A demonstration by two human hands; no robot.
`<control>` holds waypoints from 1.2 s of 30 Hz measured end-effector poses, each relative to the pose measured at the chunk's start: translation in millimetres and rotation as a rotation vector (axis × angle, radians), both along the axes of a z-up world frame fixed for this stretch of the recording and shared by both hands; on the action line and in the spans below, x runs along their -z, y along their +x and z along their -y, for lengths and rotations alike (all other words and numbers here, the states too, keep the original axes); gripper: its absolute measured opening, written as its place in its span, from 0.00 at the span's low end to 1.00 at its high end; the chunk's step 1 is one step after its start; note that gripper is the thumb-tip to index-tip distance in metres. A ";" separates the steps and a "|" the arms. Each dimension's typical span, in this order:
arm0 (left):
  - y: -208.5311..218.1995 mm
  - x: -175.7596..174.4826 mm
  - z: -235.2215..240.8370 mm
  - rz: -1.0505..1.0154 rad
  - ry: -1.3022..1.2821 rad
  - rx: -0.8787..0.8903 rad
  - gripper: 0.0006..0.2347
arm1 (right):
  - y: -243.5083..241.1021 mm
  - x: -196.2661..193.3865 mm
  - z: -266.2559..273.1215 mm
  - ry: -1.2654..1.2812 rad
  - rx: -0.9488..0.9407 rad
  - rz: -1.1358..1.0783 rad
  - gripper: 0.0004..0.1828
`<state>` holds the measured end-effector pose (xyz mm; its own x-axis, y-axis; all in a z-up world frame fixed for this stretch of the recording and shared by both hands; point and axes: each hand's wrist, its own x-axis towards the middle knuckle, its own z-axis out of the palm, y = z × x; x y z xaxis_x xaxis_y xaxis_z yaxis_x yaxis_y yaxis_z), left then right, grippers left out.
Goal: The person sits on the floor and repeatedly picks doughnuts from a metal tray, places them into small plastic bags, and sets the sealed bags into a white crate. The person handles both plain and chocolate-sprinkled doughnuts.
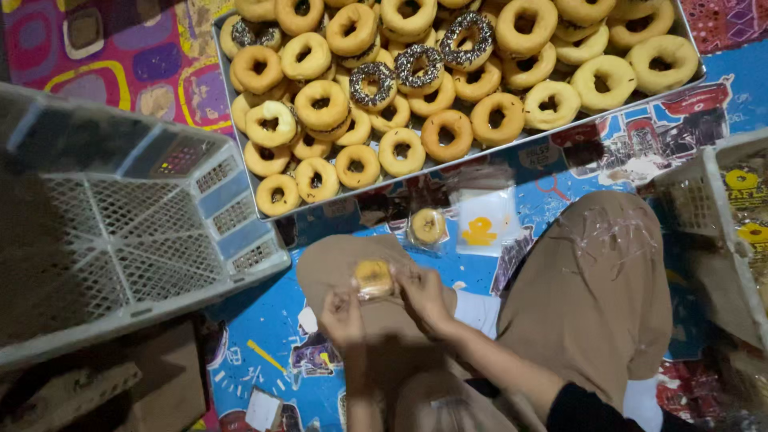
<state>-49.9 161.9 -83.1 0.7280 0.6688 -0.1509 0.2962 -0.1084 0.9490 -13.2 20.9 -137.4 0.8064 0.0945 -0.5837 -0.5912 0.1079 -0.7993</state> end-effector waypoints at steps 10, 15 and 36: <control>53.6 95.8 4.2 0.075 -0.226 0.234 0.06 | 142.4 121.8 168.5 -0.999 -0.368 0.842 0.20; 117.4 113.3 53.8 0.062 0.005 0.366 0.06 | 159.2 150.1 172.5 -1.356 -0.628 0.861 0.09; 88.7 -40.2 211.1 0.708 0.153 0.779 0.14 | 68.0 -124.9 212.9 -1.228 -0.207 1.021 0.38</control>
<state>38.8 -49.2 -43.0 0.8523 -0.0434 0.5212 -0.5208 -0.1629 0.8380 54.8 -191.9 -12.4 0.9201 0.1495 0.3621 0.2945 -0.8735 -0.3877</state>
